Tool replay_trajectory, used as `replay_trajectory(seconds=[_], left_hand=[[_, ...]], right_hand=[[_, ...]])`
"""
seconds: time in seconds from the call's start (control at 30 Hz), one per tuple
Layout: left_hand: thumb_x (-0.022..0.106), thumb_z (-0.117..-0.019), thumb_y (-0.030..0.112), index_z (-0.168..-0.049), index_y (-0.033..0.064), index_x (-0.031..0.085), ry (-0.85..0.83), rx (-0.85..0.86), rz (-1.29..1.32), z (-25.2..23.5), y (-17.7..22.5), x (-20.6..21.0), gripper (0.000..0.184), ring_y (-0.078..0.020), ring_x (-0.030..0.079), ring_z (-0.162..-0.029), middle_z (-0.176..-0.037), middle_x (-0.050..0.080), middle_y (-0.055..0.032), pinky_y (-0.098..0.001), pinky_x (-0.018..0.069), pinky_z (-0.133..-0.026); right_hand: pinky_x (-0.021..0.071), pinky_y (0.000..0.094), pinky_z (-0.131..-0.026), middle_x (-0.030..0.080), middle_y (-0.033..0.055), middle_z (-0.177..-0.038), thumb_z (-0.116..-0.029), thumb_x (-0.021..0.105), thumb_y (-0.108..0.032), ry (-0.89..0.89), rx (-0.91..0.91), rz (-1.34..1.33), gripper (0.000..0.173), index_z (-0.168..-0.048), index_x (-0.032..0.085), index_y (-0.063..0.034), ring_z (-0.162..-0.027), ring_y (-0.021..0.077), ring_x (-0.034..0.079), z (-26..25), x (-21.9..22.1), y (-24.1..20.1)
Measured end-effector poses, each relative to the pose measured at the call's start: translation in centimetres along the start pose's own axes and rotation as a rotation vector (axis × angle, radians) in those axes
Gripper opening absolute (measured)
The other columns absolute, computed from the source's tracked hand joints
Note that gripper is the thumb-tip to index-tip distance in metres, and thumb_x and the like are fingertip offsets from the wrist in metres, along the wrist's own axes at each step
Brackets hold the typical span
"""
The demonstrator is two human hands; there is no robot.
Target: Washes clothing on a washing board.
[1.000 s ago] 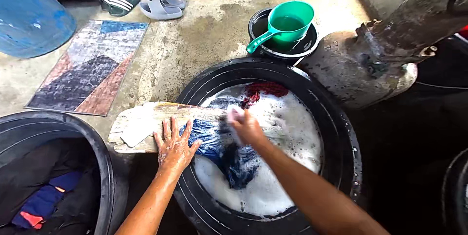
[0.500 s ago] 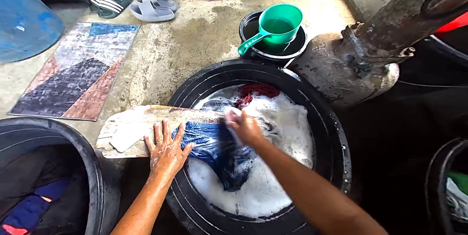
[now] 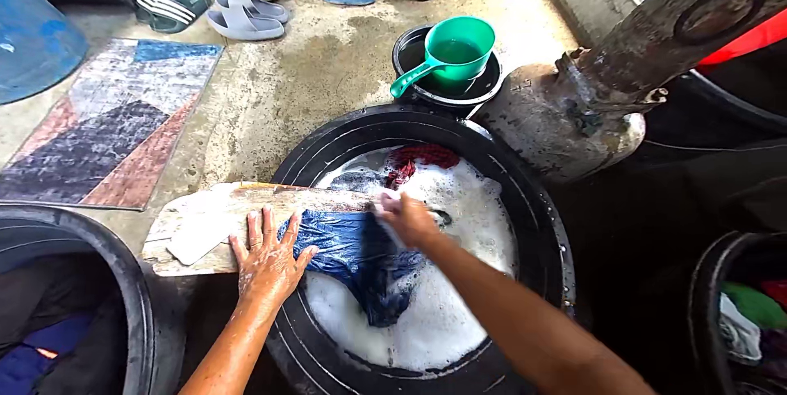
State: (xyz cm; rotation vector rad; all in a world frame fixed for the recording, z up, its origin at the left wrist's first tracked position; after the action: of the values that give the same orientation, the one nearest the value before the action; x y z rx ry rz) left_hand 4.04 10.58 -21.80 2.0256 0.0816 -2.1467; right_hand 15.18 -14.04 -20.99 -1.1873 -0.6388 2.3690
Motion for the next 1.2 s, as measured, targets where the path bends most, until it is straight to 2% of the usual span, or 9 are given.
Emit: replay_trajectory(seconds=[0.17, 0.37, 0.53, 0.63, 0.73, 0.8, 0.87, 0.97, 1.2], left_hand=[[0.073, -0.0894, 0.041, -0.14, 0.003, 0.061, 0.036, 0.007, 0.019, 0.1, -0.2, -0.4, 0.064, -0.0489, 0.017, -0.153, -0.163, 0.027, -0.0281, -0.0758, 0.0042, -0.116], [0.051, -0.1014, 0.041, -0.155, 0.0085, 0.044, 0.031, 0.074, 0.0, 0.0, -0.5, 0.1, 0.063, -0.0484, 0.017, -0.153, -0.165, 0.027, -0.0237, -0.0776, 0.0046, -0.115], [0.043, -0.0999, 0.01, -0.142, -0.0033, 0.057, 0.249, 0.162, 0.086, 0.5, 0.8, 1.7, 0.046, -0.0428, 0.045, -0.142, -0.149, 0.052, -0.0229, -0.0722, 0.0252, -0.114], [0.044, -0.0959, -0.006, -0.131, -0.0084, 0.063, 0.296, 0.123, 0.437, 1.1, 4.5, 0.3, 0.04, -0.0424, 0.063, -0.123, -0.135, 0.063, -0.0261, -0.0599, 0.0478, -0.104], [0.041, -0.1009, 0.001, -0.138, -0.0057, 0.058, -0.018, 0.136, 0.934, 2.1, 9.9, -2.4, 0.041, -0.0321, 0.058, -0.132, -0.14, 0.06, -0.022, -0.0484, 0.0437, -0.113], [0.042, -0.1001, 0.008, -0.142, -0.0019, 0.055, -0.222, 0.297, 1.064, 2.9, 12.7, -3.8, 0.045, -0.024, 0.054, -0.136, -0.143, 0.06, -0.0166, -0.0447, 0.0398, -0.117], [0.042, -0.0989, 0.015, -0.145, 0.001, 0.054, -0.298, 0.394, 1.12, 3.0, 13.3, -4.3, 0.049, -0.0175, 0.052, -0.138, -0.142, 0.062, -0.0101, -0.0464, 0.0313, -0.122], [0.047, -0.0937, 0.007, -0.149, -0.0001, 0.046, -0.281, 0.299, 1.163, 1.0, 11.5, -2.9, 0.056, -0.0218, 0.051, -0.138, -0.147, 0.056, -0.0154, -0.0421, 0.0401, -0.115], [0.076, -0.0876, 0.012, -0.162, 0.005, 0.019, -0.491, 0.209, 0.927, -2.1, 10.3, 0.5, 0.094, -0.0338, 0.025, -0.153, -0.167, 0.018, -0.0233, -0.0469, 0.0267, -0.123]], right_hand=[[0.0539, 0.0603, -0.093, 0.07, 0.0201, -0.117, -0.0993, 0.067, -0.039, -0.019, -0.327, -0.182, 0.049, -0.131, 0.059, -0.0025, -0.11, 0.037, 0.069, 1.5, 8.4, -10.0], [0.0503, 0.0669, -0.097, 0.066, 0.028, -0.126, -0.1011, 0.064, -0.038, 0.101, 0.076, 0.122, 0.059, -0.143, 0.051, 0.0008, -0.117, 0.0466, 0.065, -1.6, 1.8, 9.1], [0.0538, 0.0598, -0.091, 0.068, 0.0292, -0.11, -0.1022, 0.064, -0.031, 0.095, 0.251, -0.106, 0.044, -0.123, 0.062, 0.0074, -0.102, 0.0426, 0.068, 0.8, -2.1, 9.8], [0.0593, 0.0483, -0.082, 0.069, 0.0238, -0.109, -0.0943, 0.075, -0.025, 0.014, -0.002, -0.418, 0.06, -0.138, 0.049, 0.0068, -0.092, 0.0311, 0.071, 4.5, 1.9, 6.5], [0.0462, 0.0428, -0.113, 0.056, 0.0279, -0.141, -0.0763, 0.089, -0.031, 0.027, -0.266, -0.504, 0.097, -0.147, 0.039, 0.0112, -0.131, 0.0307, 0.057, 7.4, 6.2, 3.4], [0.0417, 0.0406, -0.116, 0.052, 0.0333, -0.143, -0.0798, 0.08, -0.022, 0.208, -0.34, -0.593, 0.092, -0.148, 0.033, 0.0183, -0.136, 0.0316, 0.054, 8.0, 7.1, 2.4], [0.0459, 0.0376, -0.112, 0.055, 0.0301, -0.142, -0.0884, 0.065, -0.005, 0.382, -0.297, -0.749, 0.077, -0.153, 0.028, 0.0148, -0.13, 0.0254, 0.059, 7.7, 6.0, 2.4], [0.0544, 0.0347, -0.092, 0.067, 0.0177, -0.115, -0.0985, 0.054, 0.0, 0.401, -0.17, -0.888, 0.038, -0.135, 0.054, 0.0102, -0.103, 0.0156, 0.065, 8.5, 1.7, 2.3], [0.0607, 0.0307, -0.075, 0.07, 0.0033, -0.099, -0.0953, 0.057, -0.001, 0.23, -0.177, -0.984, 0.03, -0.125, 0.061, -0.0054, -0.087, 0.0111, 0.07, 15.7, -7.6, -2.2]])
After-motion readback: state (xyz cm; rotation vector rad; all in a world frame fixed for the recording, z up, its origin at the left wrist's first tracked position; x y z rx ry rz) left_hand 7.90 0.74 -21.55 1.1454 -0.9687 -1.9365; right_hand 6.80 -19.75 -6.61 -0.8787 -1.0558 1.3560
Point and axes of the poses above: each hand's wrist, its own z-axis away from the middle knuckle, its own x-axis out of the palm, y = z × x, the point moved 3 cm from there along -z, towards the middle knuckle
